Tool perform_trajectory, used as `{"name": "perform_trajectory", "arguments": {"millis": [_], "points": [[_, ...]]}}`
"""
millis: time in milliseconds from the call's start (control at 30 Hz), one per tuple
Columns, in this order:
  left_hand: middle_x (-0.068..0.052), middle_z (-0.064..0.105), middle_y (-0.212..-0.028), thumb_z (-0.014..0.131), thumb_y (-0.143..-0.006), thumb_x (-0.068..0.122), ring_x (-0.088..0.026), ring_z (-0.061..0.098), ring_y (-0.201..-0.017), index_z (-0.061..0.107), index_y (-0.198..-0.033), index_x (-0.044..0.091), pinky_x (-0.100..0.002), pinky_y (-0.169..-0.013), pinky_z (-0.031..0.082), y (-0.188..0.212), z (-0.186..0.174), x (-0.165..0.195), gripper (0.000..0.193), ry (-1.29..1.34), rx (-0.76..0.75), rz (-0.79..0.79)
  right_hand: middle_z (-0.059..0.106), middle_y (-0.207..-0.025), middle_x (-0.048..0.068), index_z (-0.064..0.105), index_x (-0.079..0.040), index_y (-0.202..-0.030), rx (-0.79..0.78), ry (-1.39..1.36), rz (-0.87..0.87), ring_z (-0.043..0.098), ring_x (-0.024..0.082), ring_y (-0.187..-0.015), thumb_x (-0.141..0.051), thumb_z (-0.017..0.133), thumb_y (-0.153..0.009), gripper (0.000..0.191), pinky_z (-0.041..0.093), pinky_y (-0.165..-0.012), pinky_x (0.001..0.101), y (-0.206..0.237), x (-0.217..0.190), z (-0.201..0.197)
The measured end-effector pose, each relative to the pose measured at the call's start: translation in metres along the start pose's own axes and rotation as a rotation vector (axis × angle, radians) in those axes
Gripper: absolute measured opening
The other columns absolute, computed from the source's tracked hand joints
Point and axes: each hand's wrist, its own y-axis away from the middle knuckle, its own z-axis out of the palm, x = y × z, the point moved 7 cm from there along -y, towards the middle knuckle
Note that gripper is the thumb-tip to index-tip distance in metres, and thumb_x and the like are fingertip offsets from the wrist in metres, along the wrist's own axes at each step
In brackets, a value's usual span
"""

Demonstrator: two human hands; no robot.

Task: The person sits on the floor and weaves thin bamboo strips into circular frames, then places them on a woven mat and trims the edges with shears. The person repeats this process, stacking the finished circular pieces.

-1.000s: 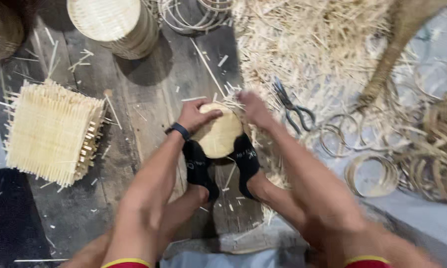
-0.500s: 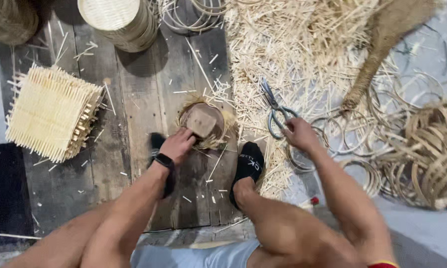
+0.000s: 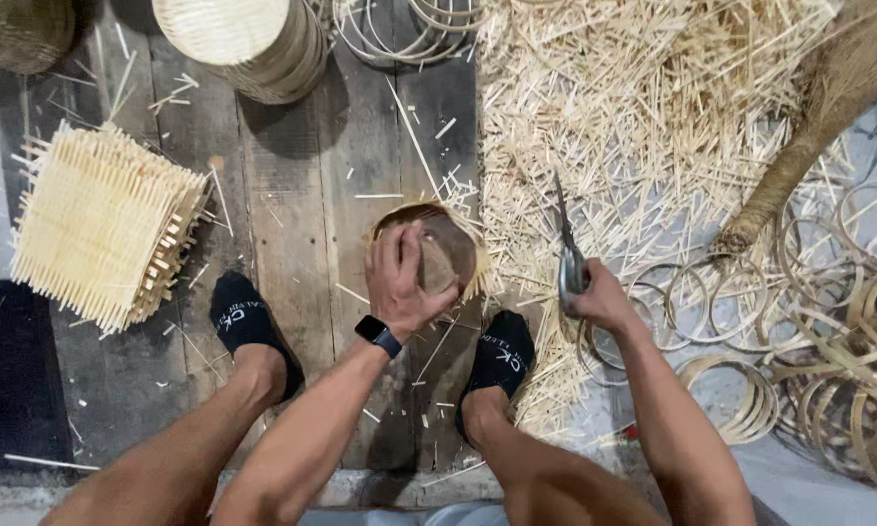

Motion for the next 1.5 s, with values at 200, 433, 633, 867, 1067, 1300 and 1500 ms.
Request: {"name": "perform_trajectory", "arguments": {"millis": [200, 433, 633, 867, 1067, 1300, 1500], "points": [[-0.021, 0.048, -0.143, 0.096, -0.057, 0.049, -0.042, 0.044, -0.133, 0.033, -0.153, 0.007, -0.060, -0.109, 0.033, -0.007, 0.014, 0.009, 0.122, -0.051, -0.133, 0.083, 0.067, -0.098, 0.019, 0.064, -0.004, -0.107, 0.197, 0.492, -0.279, 0.065, 0.036, -0.093, -0.057, 0.075, -0.080, 0.061, 0.053, -0.081, 0.0469, 0.042, -0.030, 0.022], [-0.023, 0.043, -0.146, 0.095, -0.061, 0.037, -0.045, 0.039, -0.135, 0.034, -0.152, 0.004, -0.058, -0.116, 0.031, 0.015, 0.011, 0.020, 0.115, 0.109, 0.114, -0.154, 0.060, -0.099, 0.019, 0.061, 0.001, -0.102, 0.321, 0.784, -0.467, 0.060, 0.035, -0.096, -0.055, 0.072, -0.081, 0.060, 0.051, -0.084, 0.0467, 0.019, -0.083, 0.057], [-0.019, 0.044, -0.148, 0.093, -0.060, 0.029, -0.044, 0.040, -0.134, 0.039, -0.152, 0.008, -0.054, -0.116, 0.036, 0.013, 0.013, 0.004, 0.109, 0.161, -0.007, -0.037, 0.060, -0.092, 0.012, 0.063, -0.006, -0.105, 0.230, 0.898, -0.416, 0.058, 0.024, -0.083, -0.038, 0.064, -0.092, 0.034, 0.051, -0.069, 0.0419, 0.012, -0.068, 0.043], [-0.019, 0.043, -0.149, 0.094, -0.058, 0.026, -0.045, 0.038, -0.137, 0.039, -0.153, 0.011, -0.056, -0.115, 0.036, 0.001, 0.011, 0.014, 0.111, 0.179, -0.226, 0.081, 0.058, -0.082, 0.013, 0.062, -0.001, -0.092, 0.275, 0.998, -0.488, 0.055, 0.024, -0.075, -0.058, 0.065, -0.084, 0.057, 0.051, -0.069, 0.0385, 0.004, -0.093, 0.050], [-0.035, 0.032, -0.141, 0.093, -0.054, 0.025, -0.052, 0.033, -0.131, 0.019, -0.151, -0.001, -0.058, -0.110, 0.033, 0.005, -0.004, 0.006, 0.125, 0.314, -0.045, -0.165, 0.053, -0.085, 0.007, 0.062, -0.007, -0.105, 0.136, 0.987, -0.409, 0.053, 0.018, -0.073, -0.029, 0.057, -0.095, 0.025, 0.048, -0.062, 0.0345, -0.001, -0.077, 0.039], [-0.026, 0.044, -0.147, 0.088, -0.065, 0.014, -0.049, 0.042, -0.134, 0.028, -0.157, 0.004, -0.053, -0.114, 0.035, 0.012, 0.013, 0.013, 0.109, 0.261, -0.117, -0.103, 0.058, -0.082, 0.013, 0.062, -0.002, -0.091, 0.299, 0.957, -0.471, 0.056, 0.024, -0.074, -0.037, 0.063, -0.083, 0.036, 0.052, -0.064, 0.0392, 0.000, -0.080, 0.044], [-0.014, 0.050, -0.143, 0.087, -0.059, 0.012, -0.042, 0.045, -0.128, 0.037, -0.153, 0.013, -0.055, -0.112, 0.034, 0.006, 0.014, 0.000, 0.106, 0.171, -0.226, -0.041, 0.059, -0.086, 0.013, 0.063, -0.004, -0.102, 0.138, 0.898, -0.365, 0.058, 0.025, -0.077, -0.034, 0.059, -0.095, 0.031, 0.052, -0.064, 0.0422, -0.006, -0.060, 0.034]]}}
